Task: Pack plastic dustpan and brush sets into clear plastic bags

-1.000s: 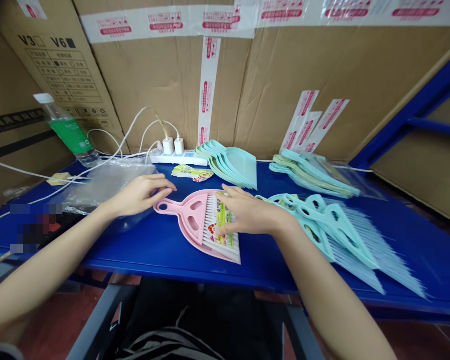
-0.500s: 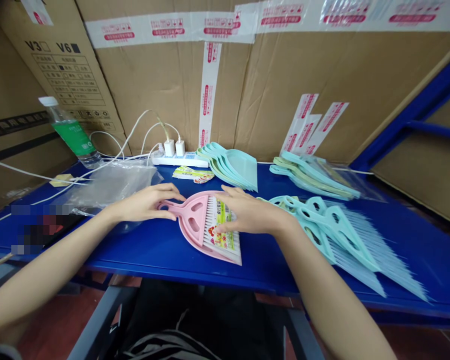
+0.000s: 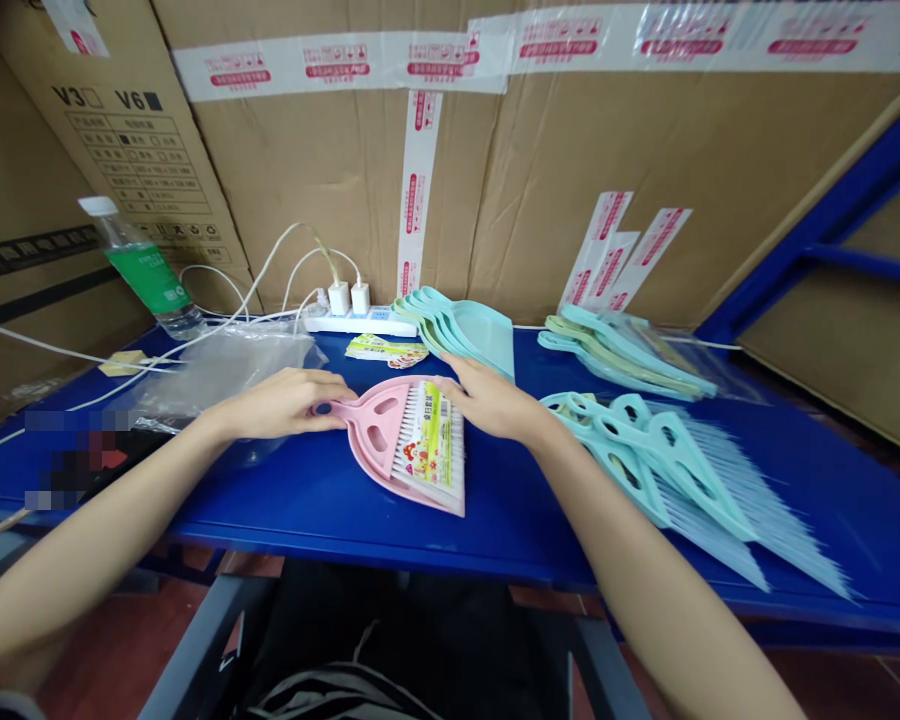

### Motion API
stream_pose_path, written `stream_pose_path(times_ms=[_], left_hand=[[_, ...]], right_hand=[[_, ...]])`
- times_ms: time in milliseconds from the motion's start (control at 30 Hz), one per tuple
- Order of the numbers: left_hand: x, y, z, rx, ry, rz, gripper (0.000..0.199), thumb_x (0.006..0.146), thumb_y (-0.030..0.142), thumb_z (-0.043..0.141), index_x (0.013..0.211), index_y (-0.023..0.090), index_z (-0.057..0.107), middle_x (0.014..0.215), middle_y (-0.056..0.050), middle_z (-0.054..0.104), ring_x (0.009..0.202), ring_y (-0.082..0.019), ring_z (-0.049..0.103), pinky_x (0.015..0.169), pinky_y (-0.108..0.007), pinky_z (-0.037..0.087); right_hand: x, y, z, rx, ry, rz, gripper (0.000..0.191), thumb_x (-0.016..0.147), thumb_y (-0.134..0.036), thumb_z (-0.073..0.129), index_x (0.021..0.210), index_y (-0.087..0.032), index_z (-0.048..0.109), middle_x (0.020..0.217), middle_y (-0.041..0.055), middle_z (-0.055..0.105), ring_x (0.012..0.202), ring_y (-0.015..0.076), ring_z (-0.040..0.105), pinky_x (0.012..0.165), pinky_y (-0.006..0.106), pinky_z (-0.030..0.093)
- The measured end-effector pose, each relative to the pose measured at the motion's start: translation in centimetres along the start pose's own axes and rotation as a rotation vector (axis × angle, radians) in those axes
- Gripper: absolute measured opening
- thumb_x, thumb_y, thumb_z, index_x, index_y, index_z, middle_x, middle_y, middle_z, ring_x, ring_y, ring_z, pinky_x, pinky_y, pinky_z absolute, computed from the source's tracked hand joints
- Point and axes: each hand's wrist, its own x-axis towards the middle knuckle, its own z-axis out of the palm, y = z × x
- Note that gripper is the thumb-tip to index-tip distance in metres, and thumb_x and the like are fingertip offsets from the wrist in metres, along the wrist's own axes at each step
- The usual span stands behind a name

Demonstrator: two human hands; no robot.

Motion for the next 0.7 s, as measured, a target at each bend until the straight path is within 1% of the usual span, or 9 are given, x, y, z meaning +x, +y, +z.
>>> stream_pose_path(times_ms=[67, 100, 233, 300, 367, 433, 500, 567, 700], left_hand=[[-0.1, -0.3, -0.1, 0.04, 0.029, -0.017, 0.031, 0.095, 0.039, 0.051, 0.111, 0.016, 0.066, 0.105, -0.009, 0.071, 0.092, -0.02, 0.067, 0.078, -0.029, 0.049], [-0.1, -0.4, -0.2, 0.057, 0.043, -0.027, 0.032, 0.096, 0.039, 0.05, 0.111, 0.016, 0.066, 0.103, -0.009, 0.071, 0.092, -0.02, 0.067, 0.078, -0.03, 0.049], [-0.4, -0.8, -0.8, 0.091, 0.082, -0.047, 0.034, 0.097, 0.041, 0.047, 0.111, 0.017, 0.065, 0.1, -0.008, 0.071, 0.09, -0.02, 0.066, 0.078, -0.03, 0.049], [-0.5, -1.1, -1.1, 0.097, 0.105, -0.044, 0.034, 0.098, 0.041, 0.046, 0.113, 0.017, 0.064, 0.1, -0.008, 0.07, 0.089, -0.019, 0.066, 0.079, -0.03, 0.049], [-0.6, -1.2, -1.2, 0.11, 0.132, -0.046, 0.036, 0.098, 0.042, 0.045, 0.114, 0.017, 0.064, 0.1, -0.008, 0.07, 0.088, -0.019, 0.065, 0.079, -0.03, 0.049], [-0.7, -1.2, -1.2, 0.122, 0.146, -0.057, 0.036, 0.098, 0.043, 0.044, 0.114, 0.017, 0.064, 0.099, -0.009, 0.07, 0.088, -0.019, 0.065, 0.078, -0.03, 0.049], [-0.6, -1.0, -1.0, 0.12, 0.137, -0.066, 0.036, 0.098, 0.043, 0.043, 0.113, 0.016, 0.064, 0.1, -0.009, 0.07, 0.089, -0.019, 0.065, 0.078, -0.031, 0.049], [-0.4, -0.8, -0.7, 0.096, 0.12, -0.07, 0.036, 0.099, 0.042, 0.042, 0.111, 0.016, 0.064, 0.1, -0.008, 0.07, 0.089, -0.019, 0.065, 0.078, -0.031, 0.049], [-0.1, -0.3, -0.5, 0.032, 0.134, -0.08, 0.035, 0.097, 0.043, 0.045, 0.11, 0.017, 0.064, 0.101, -0.008, 0.069, 0.091, -0.019, 0.064, 0.081, -0.032, 0.049]], right_hand=[[0.2, 0.0, 0.2, 0.041, 0.038, 0.051, 0.064, 0.093, -0.052, 0.038, 0.147, -0.016, 0.042, 0.15, 0.0162, 0.046, 0.137, 0.0353, 0.043, 0.112, 0.057, 0.035], [0.3, 0.1, 0.2, 0.067, 0.058, 0.073, 0.066, 0.093, -0.053, 0.039, 0.148, -0.017, 0.04, 0.15, 0.0169, 0.045, 0.135, 0.0359, 0.046, 0.111, 0.057, 0.035], [0.5, -0.2, 0.3, 0.29, 0.099, 0.085, 0.072, 0.091, -0.058, 0.044, 0.154, -0.027, 0.027, 0.152, 0.013, 0.045, 0.118, 0.0338, 0.062, 0.106, 0.058, 0.042], [0.4, -0.9, 0.4, 0.499, 0.045, 0.102, 0.073, 0.093, -0.055, 0.045, 0.156, -0.034, 0.016, 0.151, 0.0089, 0.047, 0.119, 0.0309, 0.061, 0.102, 0.056, 0.047], [0.3, -1.9, 0.7, 0.745, -0.048, 0.179, 0.072, 0.096, -0.046, 0.042, 0.156, -0.038, 0.003, 0.149, 0.0051, 0.05, 0.122, 0.0265, 0.06, 0.098, 0.052, 0.052], [0.0, -2.9, 1.2, 0.959, -0.08, 0.255, 0.07, 0.098, -0.038, 0.04, 0.155, -0.041, -0.001, 0.146, 0.0018, 0.054, 0.121, 0.0219, 0.061, 0.096, 0.047, 0.054], [-0.4, -3.3, 1.7, 1.102, -0.075, 0.288, 0.07, 0.097, -0.032, 0.044, 0.155, -0.043, 0.005, 0.143, -0.0004, 0.057, 0.12, 0.0192, 0.062, 0.097, 0.042, 0.055], [-0.7, -3.3, 2.1, 1.169, -0.066, 0.302, 0.072, 0.093, -0.025, 0.051, 0.154, -0.042, 0.016, 0.138, -0.0003, 0.061, 0.116, 0.0185, 0.065, 0.098, 0.039, 0.054], [-1.0, -2.7, 2.2, 1.168, -0.058, 0.323, 0.07, 0.085, -0.012, 0.056, 0.149, -0.029, 0.036, 0.127, 0.0049, 0.068, 0.104, 0.0193, 0.07, 0.098, 0.039, 0.055]])
